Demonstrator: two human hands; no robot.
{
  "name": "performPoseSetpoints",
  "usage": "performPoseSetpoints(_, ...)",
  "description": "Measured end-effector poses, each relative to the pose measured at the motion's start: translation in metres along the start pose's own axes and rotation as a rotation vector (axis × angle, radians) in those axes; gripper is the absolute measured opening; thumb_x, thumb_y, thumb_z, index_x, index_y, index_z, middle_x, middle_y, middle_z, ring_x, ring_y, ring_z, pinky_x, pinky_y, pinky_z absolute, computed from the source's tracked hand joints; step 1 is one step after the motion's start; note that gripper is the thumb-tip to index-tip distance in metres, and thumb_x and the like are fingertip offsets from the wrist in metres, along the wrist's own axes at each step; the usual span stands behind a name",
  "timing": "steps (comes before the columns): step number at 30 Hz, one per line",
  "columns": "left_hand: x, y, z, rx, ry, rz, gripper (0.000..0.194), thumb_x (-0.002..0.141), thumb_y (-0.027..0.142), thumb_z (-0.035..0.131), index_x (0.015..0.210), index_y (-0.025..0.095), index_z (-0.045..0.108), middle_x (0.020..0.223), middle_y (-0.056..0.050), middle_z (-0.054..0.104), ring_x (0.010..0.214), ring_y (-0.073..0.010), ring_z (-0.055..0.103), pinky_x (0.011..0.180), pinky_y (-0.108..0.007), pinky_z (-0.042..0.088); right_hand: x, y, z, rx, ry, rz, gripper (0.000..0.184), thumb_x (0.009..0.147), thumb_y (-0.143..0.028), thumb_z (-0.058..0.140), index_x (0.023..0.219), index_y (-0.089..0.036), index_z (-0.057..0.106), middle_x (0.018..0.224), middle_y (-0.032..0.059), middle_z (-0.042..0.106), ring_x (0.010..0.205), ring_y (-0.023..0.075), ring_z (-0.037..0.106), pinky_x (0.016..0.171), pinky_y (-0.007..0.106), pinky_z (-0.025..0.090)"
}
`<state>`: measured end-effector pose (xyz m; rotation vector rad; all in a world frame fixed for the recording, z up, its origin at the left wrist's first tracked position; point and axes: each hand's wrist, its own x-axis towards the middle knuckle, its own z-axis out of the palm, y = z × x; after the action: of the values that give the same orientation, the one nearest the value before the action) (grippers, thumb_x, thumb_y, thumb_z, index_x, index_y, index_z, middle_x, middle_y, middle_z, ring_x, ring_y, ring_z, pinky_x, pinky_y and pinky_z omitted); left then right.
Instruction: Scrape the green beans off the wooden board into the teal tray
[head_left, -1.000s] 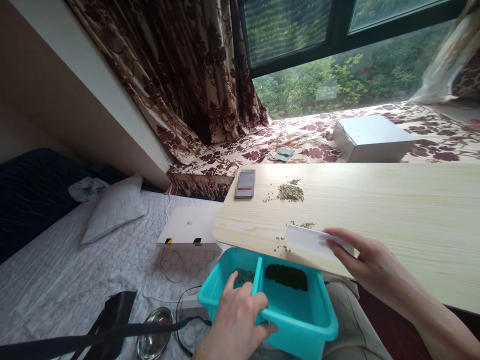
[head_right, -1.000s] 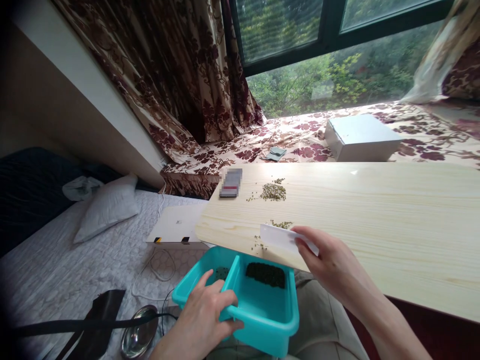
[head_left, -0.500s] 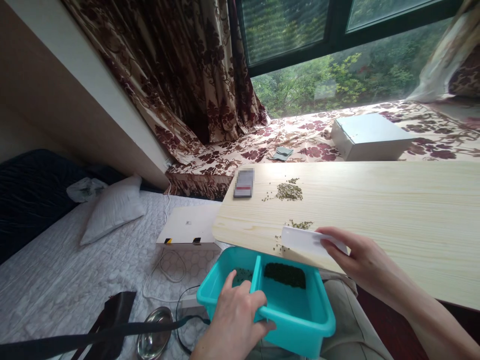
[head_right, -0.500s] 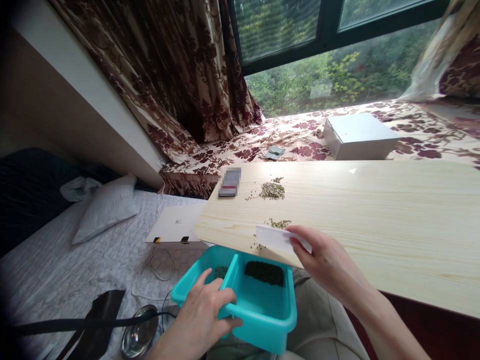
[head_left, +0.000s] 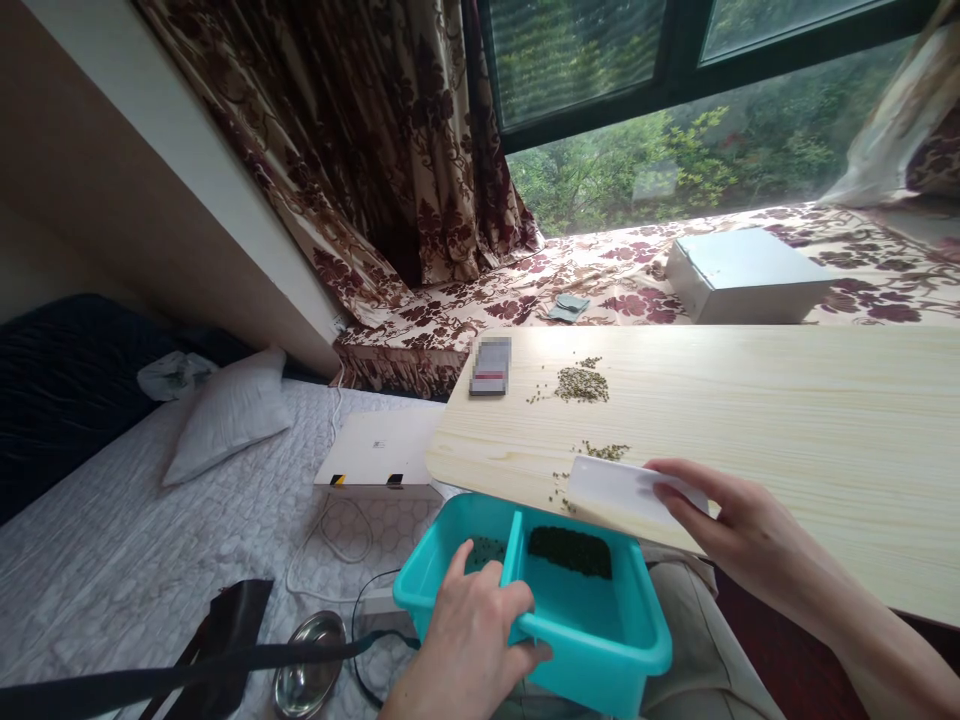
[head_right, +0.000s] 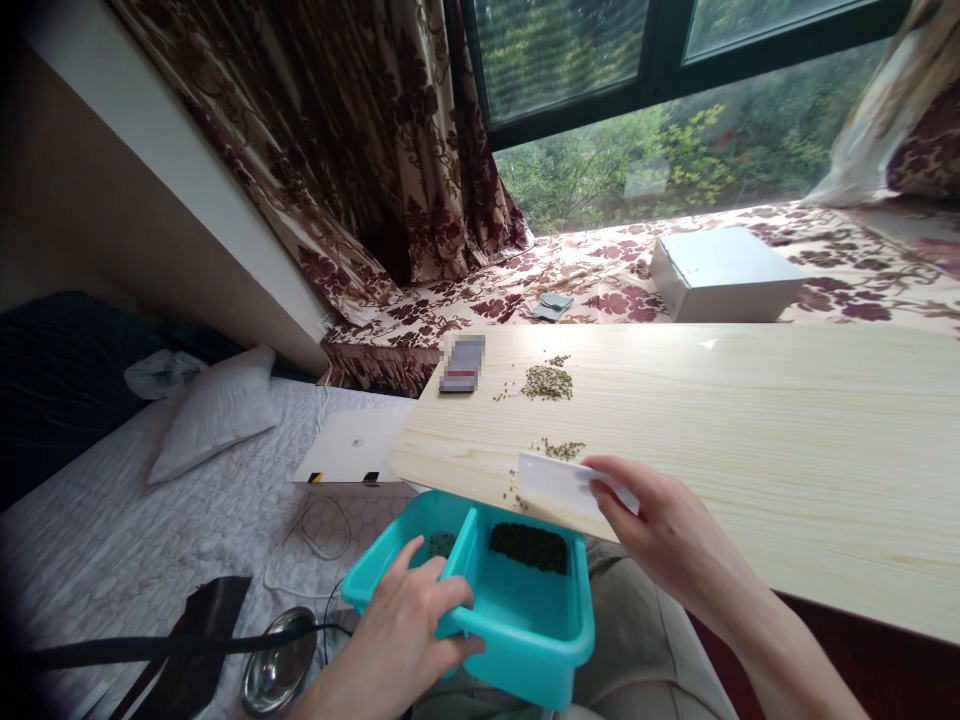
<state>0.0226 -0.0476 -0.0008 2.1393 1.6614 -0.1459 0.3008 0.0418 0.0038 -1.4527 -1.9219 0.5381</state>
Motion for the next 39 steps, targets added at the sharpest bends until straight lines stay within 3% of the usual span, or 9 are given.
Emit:
performPoseSetpoints(10,0.002,-0.002,0.005,0.002,0.012,-0.004,0.023,0.078,0.040,0.090,0.089,0.026,0.076,0.086,0.000,0.067,0.093,-0.0233,0.069,0.119,-0.055,0.030,0.003,-0.002,0.007,0.045,-0.042,-0.028,0.029,0.087,-0.037,0.054,0.095,-0.024,0.078,0.087,0.0075,0.082,0.070,0.0234,0.075,0.058,0.029,0.057)
performPoseSetpoints(20,0.002,0.003,-0.003,-0.010,-0.024,-0.012,0.024,0.078,0.040,0.092,0.090,0.026,0.077,0.089,-0.001,0.069,0.096,-0.0236,0.070,0.120,-0.055,0.030,-0.006,0.000,0.003,0.077,-0.050,0.010,0.027,0.086,-0.039,0.056,0.092,-0.024,0.078,0.084,0.0065,0.082,0.069,0.0235,0.075,0.059,0.029,0.058)
performPoseSetpoints(26,0.002,-0.001,-0.002,-0.013,0.002,-0.009,0.025,0.077,0.041,0.092,0.090,0.025,0.077,0.089,-0.001,0.070,0.096,-0.0239,0.070,0.120,-0.056,0.030,0.002,-0.005,0.008,0.025,0.020,0.001,0.026,0.086,-0.036,0.054,0.093,-0.026,0.077,0.080,0.0040,0.081,0.063,0.0220,0.073,0.056,0.029,0.056)
performPoseSetpoints(39,0.000,-0.003,-0.003,-0.025,-0.028,-0.046,0.027,0.078,0.042,0.091,0.095,0.025,0.078,0.093,-0.003,0.072,0.099,-0.0236,0.070,0.122,-0.052,0.026,0.007,-0.009,0.020,0.013,0.007,-0.024,0.028,0.085,-0.036,0.053,0.092,-0.024,0.078,0.081,0.0055,0.081,0.059,0.0203,0.070,0.054,0.028,0.054)
